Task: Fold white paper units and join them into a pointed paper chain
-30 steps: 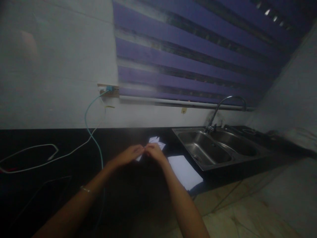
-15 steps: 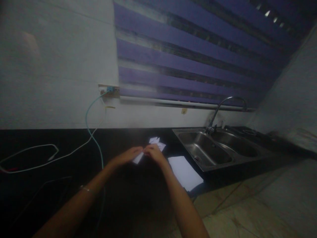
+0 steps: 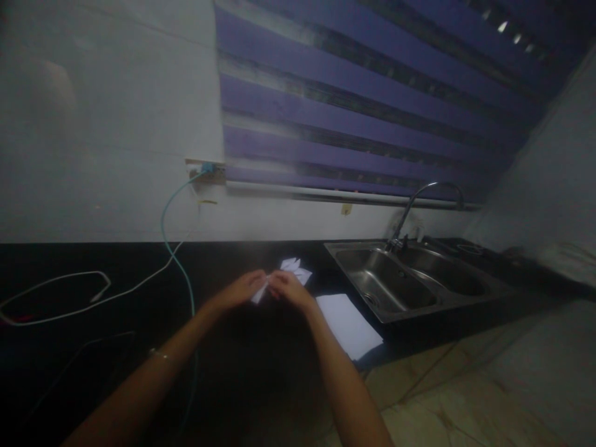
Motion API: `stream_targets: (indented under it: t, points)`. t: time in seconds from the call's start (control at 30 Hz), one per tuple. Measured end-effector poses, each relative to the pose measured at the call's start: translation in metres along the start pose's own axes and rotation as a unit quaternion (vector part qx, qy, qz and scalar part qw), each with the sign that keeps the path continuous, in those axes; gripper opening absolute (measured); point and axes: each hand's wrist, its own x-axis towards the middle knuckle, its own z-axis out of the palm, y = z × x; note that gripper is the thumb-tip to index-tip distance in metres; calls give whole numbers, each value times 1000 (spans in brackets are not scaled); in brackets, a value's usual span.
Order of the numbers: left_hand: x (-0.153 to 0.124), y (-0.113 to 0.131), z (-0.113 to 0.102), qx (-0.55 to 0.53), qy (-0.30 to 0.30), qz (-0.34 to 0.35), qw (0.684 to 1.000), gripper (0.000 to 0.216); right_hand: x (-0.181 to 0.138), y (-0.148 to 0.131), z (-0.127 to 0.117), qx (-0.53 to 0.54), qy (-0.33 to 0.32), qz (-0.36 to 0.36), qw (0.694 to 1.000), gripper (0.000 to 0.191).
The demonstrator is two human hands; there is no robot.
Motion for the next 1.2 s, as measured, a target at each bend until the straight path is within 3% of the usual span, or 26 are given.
stream_targets:
  t: [0.13, 0.27, 0.33, 0.63, 0.97, 1.2]
  points:
    - [1, 2, 0, 18, 22, 27, 999, 35, 2, 2, 0, -47, 42, -26, 998, 31]
    - [1, 5, 0, 22, 47, 47, 998, 32, 6, 6, 1, -138, 172, -93, 971, 28]
    - [1, 6, -1, 35, 57, 49, 997, 32, 7, 7, 2, -179, 194, -111, 958, 28]
    - [-1, 9, 1, 99, 57, 30, 993, 34, 3, 6, 6, -262, 120, -131, 949, 29]
    - [-4, 13, 5, 33, 37, -15, 999, 39, 3, 3, 0, -113, 74, -84, 987, 34]
    - [-2, 15, 0, -28, 18, -9, 999, 38, 3, 2, -4, -62, 106, -69, 990, 31]
